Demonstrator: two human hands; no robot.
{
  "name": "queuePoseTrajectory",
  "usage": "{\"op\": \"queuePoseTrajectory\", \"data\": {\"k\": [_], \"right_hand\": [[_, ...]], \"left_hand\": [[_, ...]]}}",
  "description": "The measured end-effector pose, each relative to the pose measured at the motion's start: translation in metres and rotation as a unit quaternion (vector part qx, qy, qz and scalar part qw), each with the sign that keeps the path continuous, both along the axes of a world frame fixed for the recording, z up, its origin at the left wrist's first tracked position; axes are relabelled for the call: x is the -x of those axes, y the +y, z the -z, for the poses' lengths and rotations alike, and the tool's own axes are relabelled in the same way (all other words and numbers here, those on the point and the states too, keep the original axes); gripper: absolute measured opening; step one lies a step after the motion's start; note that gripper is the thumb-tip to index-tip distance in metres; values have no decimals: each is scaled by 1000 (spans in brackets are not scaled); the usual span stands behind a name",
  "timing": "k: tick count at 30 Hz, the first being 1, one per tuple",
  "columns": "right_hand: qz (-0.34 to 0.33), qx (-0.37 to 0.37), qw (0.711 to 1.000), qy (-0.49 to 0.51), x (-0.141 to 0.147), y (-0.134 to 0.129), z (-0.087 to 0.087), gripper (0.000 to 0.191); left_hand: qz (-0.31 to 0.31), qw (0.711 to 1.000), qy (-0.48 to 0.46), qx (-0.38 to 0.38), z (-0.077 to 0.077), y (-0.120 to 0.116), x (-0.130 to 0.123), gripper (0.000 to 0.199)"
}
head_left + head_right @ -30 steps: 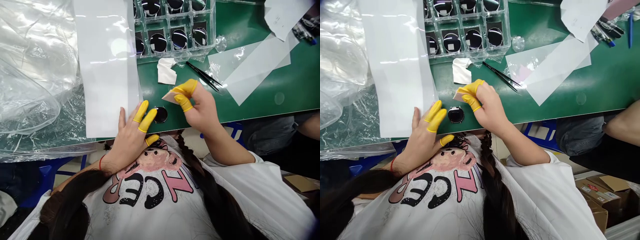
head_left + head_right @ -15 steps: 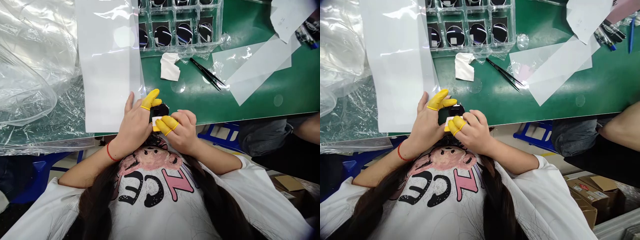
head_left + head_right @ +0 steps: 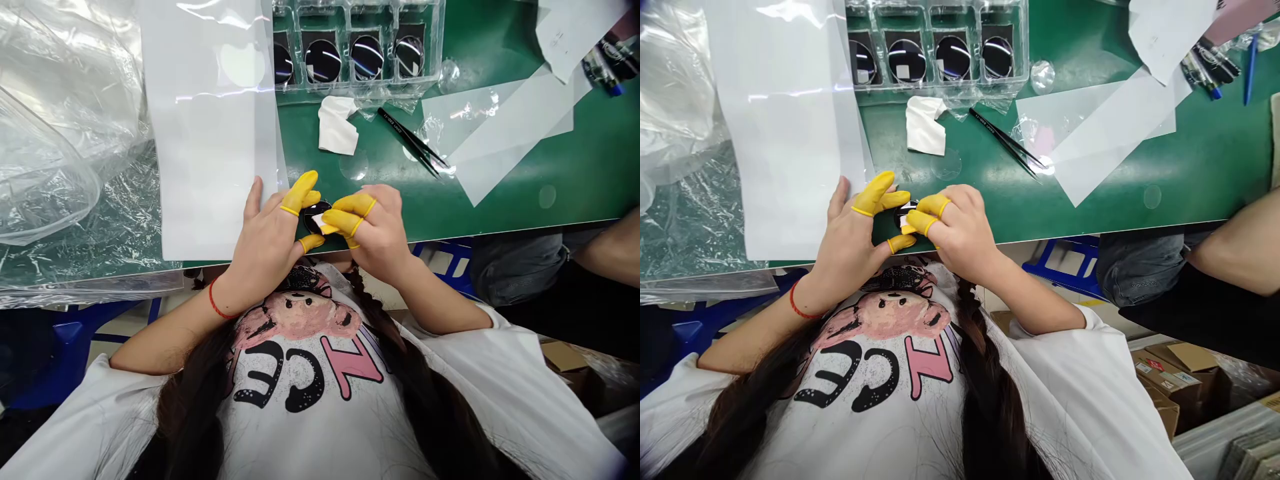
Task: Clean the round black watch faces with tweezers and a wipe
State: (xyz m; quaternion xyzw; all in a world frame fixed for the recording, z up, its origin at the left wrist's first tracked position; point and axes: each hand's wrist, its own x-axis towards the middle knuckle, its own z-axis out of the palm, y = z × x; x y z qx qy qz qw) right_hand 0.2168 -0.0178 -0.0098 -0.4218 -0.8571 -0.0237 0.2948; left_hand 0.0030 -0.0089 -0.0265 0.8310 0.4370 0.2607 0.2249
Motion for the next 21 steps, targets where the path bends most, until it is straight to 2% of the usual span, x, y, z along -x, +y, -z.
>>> {"op": "queuePoseTrajectory", "data": {"k": [4, 7, 11, 14, 16, 19, 21], "right_hand": [[-34, -53, 998, -30, 1, -8, 7, 18], [-31, -65, 997, -25, 3, -21, 11, 13], [8, -47, 999, -19, 5, -31, 17, 17], [20, 17, 999, 46, 3, -33, 14, 20], [77, 65, 988, 115, 1, -32, 10, 16], [202, 76, 952, 218, 8, -30, 6, 14], [211, 70, 947, 231, 19, -28, 9, 15]], "left_hand": [[-5, 1000, 0, -1, -1, -1, -1, 47], [-6, 1000, 3, 2, -2, -1, 0, 46], [1, 1000, 2, -5, -2, -1, 0, 55], [-3, 1000, 6, -12, -2, -2, 0, 58], [-13, 1000, 10, -11, -2, -3, -1, 60], [-33, 999, 10, -13, -2, -4, -2, 63], [-38, 999, 9, -17, -2, -4, -2, 62]]}}
